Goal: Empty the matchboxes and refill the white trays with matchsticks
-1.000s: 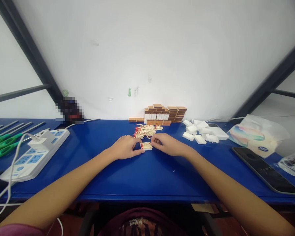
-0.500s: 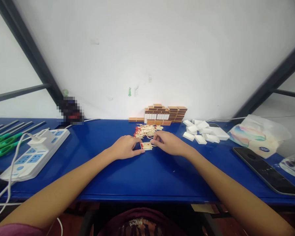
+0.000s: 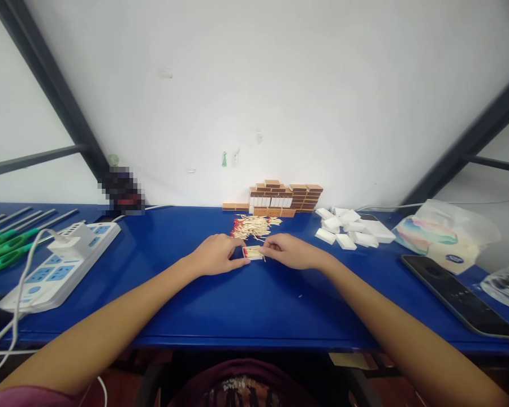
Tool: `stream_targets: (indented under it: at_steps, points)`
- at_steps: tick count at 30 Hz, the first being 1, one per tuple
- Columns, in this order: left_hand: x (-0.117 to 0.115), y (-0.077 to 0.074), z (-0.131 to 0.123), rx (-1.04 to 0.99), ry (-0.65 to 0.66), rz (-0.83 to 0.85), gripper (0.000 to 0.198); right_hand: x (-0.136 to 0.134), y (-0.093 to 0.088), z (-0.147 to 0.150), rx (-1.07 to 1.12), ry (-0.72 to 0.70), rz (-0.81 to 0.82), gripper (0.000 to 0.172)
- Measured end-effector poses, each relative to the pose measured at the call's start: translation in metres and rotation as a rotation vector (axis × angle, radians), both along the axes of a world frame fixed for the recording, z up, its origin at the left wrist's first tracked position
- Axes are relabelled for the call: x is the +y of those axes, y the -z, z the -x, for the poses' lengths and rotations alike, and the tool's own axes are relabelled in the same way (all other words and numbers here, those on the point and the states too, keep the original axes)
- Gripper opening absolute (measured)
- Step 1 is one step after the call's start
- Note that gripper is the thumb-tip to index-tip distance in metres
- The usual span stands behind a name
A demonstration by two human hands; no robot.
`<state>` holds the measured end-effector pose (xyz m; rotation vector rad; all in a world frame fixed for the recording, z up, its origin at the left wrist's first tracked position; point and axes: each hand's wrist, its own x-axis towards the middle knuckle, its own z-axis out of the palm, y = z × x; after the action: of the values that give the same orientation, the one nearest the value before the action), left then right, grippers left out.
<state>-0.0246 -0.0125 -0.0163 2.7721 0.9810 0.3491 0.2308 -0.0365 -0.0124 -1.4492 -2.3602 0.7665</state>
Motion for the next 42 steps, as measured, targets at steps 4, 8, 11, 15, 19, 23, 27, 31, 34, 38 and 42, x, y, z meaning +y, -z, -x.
stream_targets:
  at_steps: [4, 8, 11, 15, 19, 23, 27, 31, 34, 38, 42]
  points:
    - [0.000, 0.000, 0.000, 0.003, -0.002, -0.019, 0.038, 0.000, 0.001, 0.002, 0.048, 0.028, 0.063, 0.033]
    - [0.000, 0.000, 0.000, 0.009, -0.004, -0.029, 0.040, 0.002, 0.005, 0.003, 0.086, 0.027, 0.063, 0.032]
    - [0.000, 0.000, 0.000, 0.004, -0.002, -0.024, 0.040, 0.003, 0.007, 0.001, 0.100, 0.009, 0.073, 0.033]
    - [0.001, 0.000, 0.000, -0.002, 0.000, -0.022, 0.039, 0.002, 0.004, -0.001, 0.112, -0.014, 0.053, 0.032]
    - [0.000, 0.001, 0.000, -0.001, 0.000, -0.029, 0.037, -0.003, -0.002, 0.000, 0.133, -0.041, -0.044, 0.028]
    - [0.000, 0.000, 0.000, -0.008, 0.012, -0.028, 0.038, -0.008, -0.007, 0.003, 0.158, -0.109, -0.015, 0.024]
    - [0.000, 0.000, 0.000, -0.018, 0.028, -0.021, 0.038, -0.010, -0.006, 0.005, 0.118, -0.096, -0.020, 0.016]
    - [-0.001, -0.001, -0.001, -0.014, 0.017, -0.010, 0.038, -0.009, -0.006, 0.006, 0.074, -0.025, -0.043, 0.012]
    - [-0.001, -0.001, -0.001, -0.010, 0.011, -0.004, 0.037, -0.009, -0.008, 0.005, 0.075, 0.012, -0.100, 0.012]
    - [-0.001, -0.001, -0.001, -0.011, 0.017, -0.006, 0.037, -0.010, -0.011, 0.006, 0.146, 0.020, -0.193, 0.010]
    - [0.000, 0.001, 0.000, -0.021, 0.021, -0.008, 0.040, -0.012, -0.011, 0.012, 0.192, -0.017, -0.208, 0.010]
